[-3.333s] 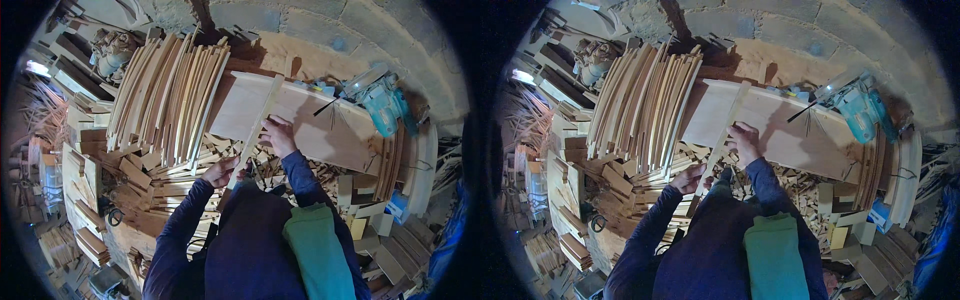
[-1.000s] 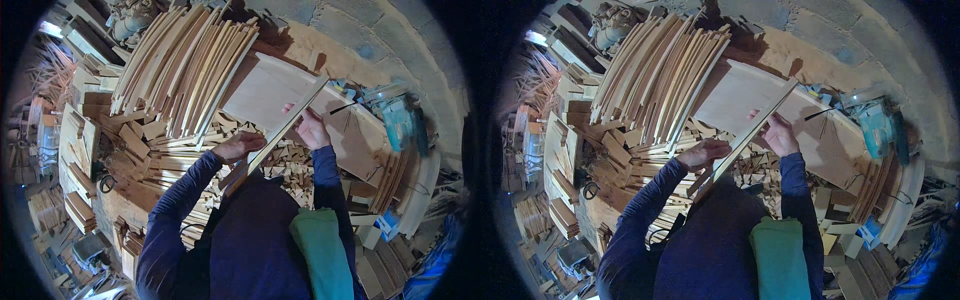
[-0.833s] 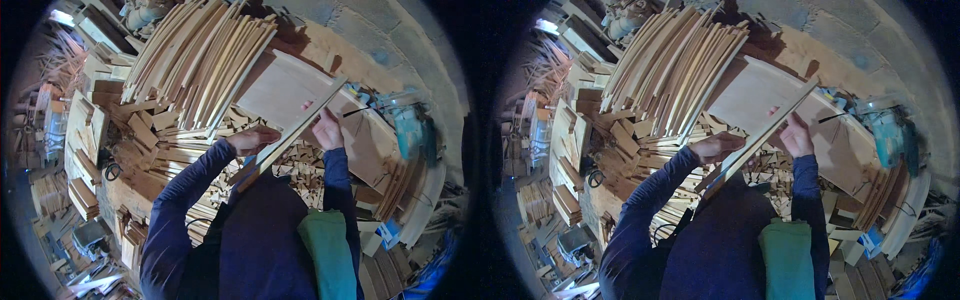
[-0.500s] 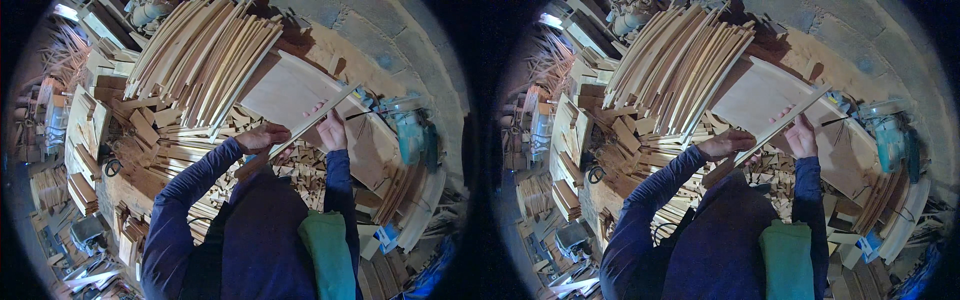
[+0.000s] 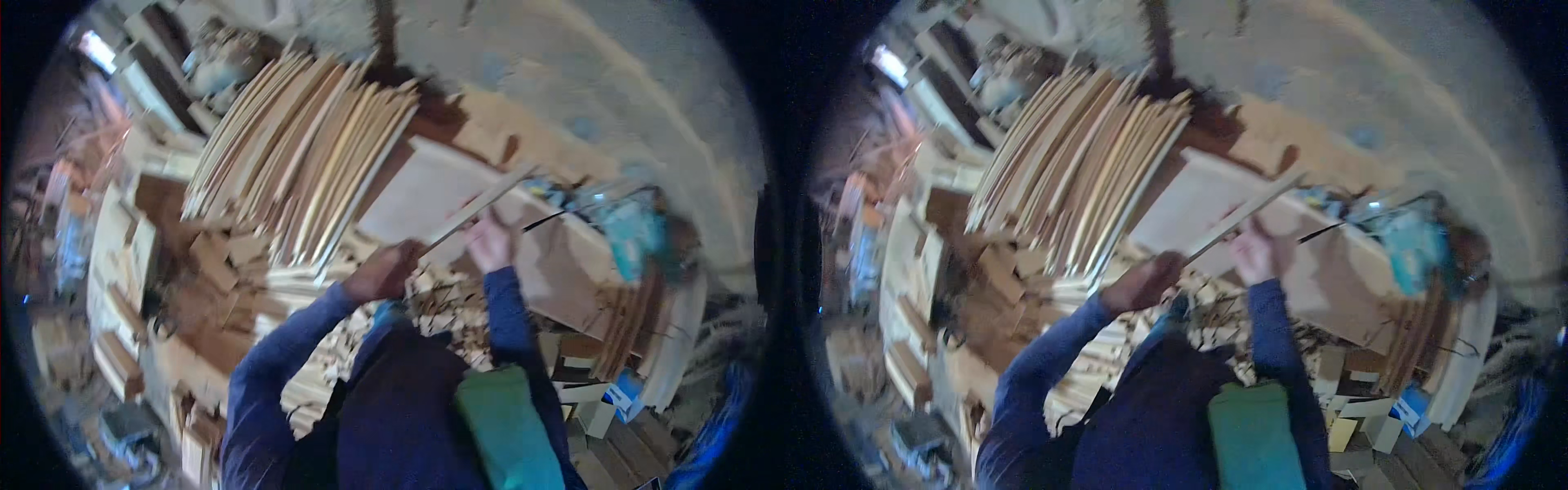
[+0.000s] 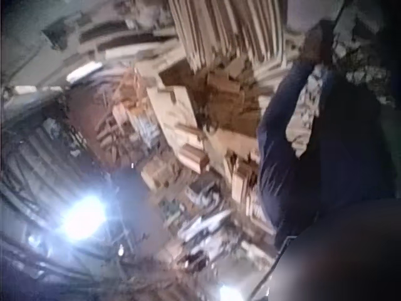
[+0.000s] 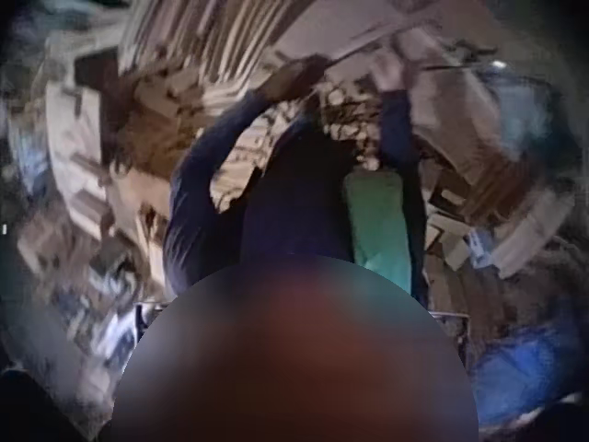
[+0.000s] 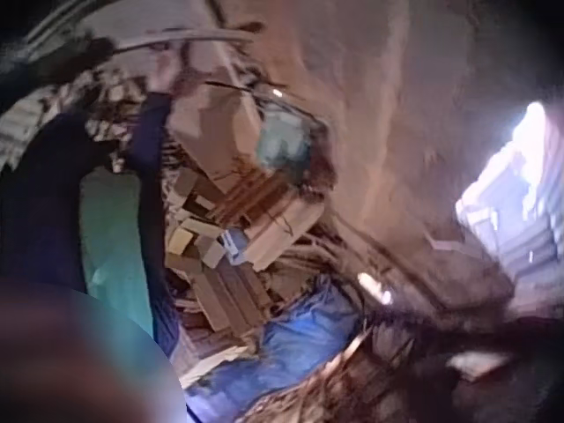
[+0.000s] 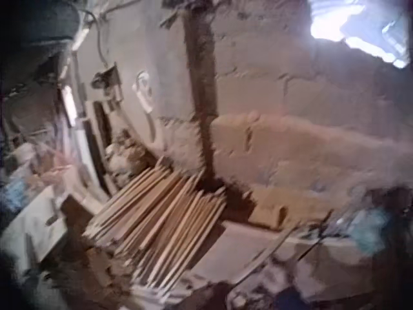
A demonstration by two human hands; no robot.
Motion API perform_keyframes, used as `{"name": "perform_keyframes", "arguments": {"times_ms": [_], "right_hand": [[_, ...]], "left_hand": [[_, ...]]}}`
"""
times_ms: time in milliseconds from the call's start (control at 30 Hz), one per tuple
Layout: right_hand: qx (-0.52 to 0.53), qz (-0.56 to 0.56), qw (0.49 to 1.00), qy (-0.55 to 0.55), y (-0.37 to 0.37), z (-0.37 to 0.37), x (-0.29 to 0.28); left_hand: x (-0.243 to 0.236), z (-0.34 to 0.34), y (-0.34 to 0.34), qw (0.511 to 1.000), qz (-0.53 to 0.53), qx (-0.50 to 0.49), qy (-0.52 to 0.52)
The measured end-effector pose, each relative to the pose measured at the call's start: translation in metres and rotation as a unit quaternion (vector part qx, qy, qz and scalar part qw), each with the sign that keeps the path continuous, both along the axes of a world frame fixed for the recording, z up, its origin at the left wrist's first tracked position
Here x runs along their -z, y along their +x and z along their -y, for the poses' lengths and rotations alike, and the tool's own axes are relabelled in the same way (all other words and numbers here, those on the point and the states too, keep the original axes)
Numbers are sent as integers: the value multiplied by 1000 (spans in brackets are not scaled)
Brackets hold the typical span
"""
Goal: Cutting thin wooden strips using a circular saw and sorting them.
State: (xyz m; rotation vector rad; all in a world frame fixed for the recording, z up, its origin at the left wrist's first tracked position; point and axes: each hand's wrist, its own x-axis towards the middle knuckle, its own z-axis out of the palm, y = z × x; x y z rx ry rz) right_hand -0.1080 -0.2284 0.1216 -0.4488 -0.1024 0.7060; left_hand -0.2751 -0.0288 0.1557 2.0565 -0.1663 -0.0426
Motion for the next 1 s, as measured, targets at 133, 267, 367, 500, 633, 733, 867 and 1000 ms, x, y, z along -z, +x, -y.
{"name": "perform_keyframes", "arguments": {"times_ms": [133, 267, 367, 500, 633, 733, 867, 1000], "right_hand": [[-13, 13, 1000, -14, -14, -1, -13], [-23, 43, 999, -10, -25, -5, -17], [-24, 32, 999, 1, -28, -4, -2], [70, 15, 986, -153, -34, 15, 49], [269, -29, 911, -310, -37, 83, 115], [343, 71, 716, -604, -16, 144, 139], [418, 63, 712, -560, 15, 179, 142], [427, 154, 699, -553, 60, 193, 152]], "left_hand": [[-1, 7, -17, 998, -46, -48, -6], [1, 23, -16, 995, -12, -93, -31], [9, 28, -10, 987, -33, -135, -81], [32, 30, 8, 989, -48, -132, 46], [69, 36, 60, 968, 104, 9, 230], [97, 45, 113, 965, 108, 39, 237], [124, 49, 194, 923, 141, 72, 352], [139, 40, 255, 805, 160, 120, 559]]}}
